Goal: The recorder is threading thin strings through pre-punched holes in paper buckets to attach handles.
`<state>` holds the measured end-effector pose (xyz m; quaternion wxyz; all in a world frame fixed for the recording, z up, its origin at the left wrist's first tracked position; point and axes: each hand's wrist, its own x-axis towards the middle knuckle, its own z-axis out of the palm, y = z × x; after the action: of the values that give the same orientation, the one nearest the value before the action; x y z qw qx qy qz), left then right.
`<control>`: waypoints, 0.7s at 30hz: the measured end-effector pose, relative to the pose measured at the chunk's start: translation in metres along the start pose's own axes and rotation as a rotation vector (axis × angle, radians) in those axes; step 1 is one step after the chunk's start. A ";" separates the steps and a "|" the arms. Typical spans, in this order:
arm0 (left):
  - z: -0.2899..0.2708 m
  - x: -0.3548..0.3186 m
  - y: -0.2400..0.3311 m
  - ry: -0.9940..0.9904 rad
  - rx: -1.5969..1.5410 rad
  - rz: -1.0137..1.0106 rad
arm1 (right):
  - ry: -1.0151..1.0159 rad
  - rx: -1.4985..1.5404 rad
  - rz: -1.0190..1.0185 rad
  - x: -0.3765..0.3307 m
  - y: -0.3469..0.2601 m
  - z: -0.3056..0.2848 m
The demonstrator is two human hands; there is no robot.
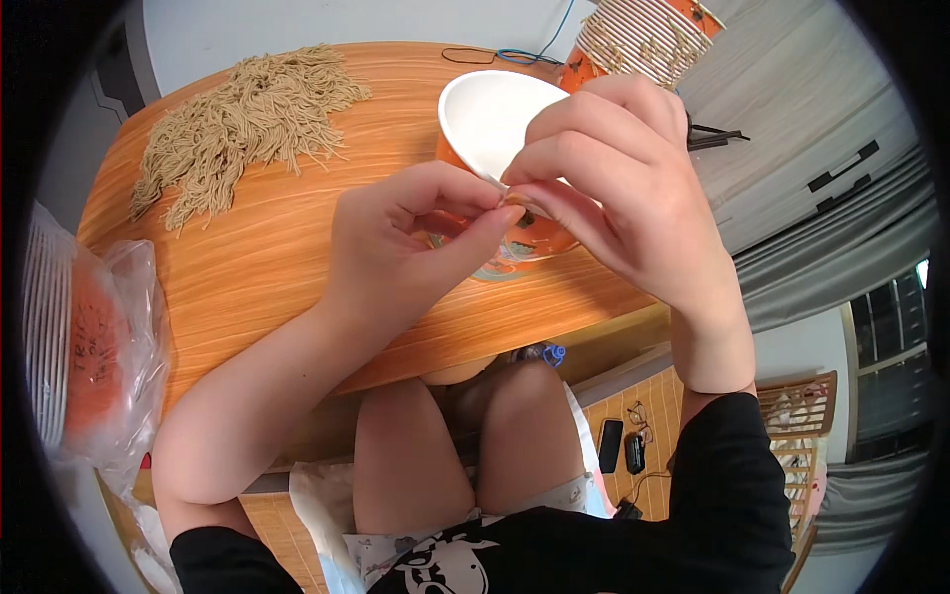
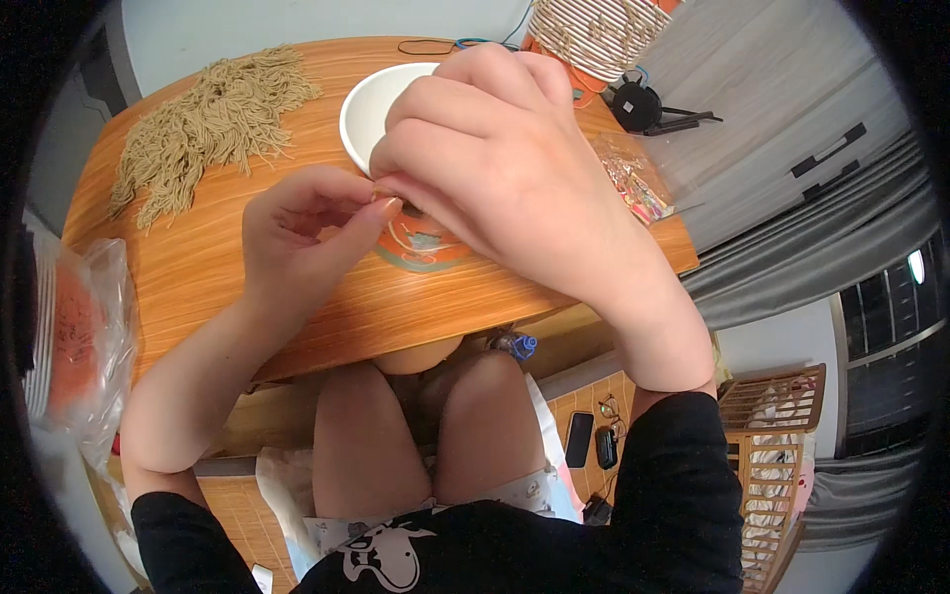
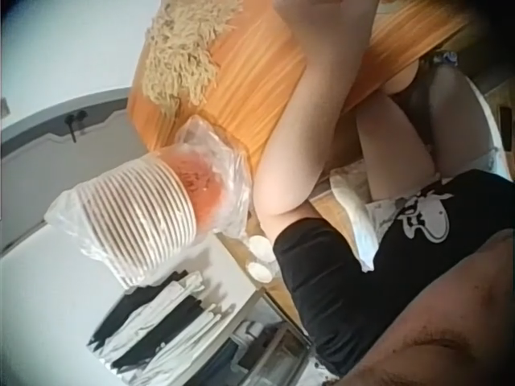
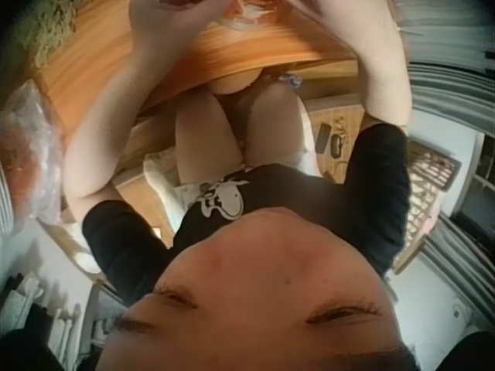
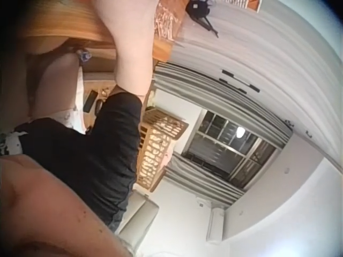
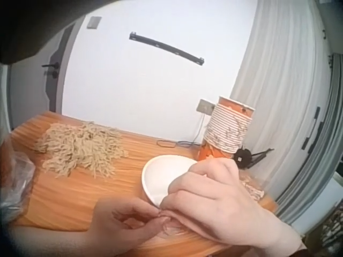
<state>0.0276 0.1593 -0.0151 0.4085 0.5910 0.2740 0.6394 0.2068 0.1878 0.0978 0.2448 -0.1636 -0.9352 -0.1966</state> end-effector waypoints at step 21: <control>-0.001 0.001 -0.006 0.026 -0.139 0.021 | 0.194 0.165 0.102 -0.015 -0.005 0.019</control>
<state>0.0277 0.1635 -0.0196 0.4380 0.5558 0.2281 0.6687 0.2098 0.1890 0.0735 0.3566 -0.1706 -0.9106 -0.1210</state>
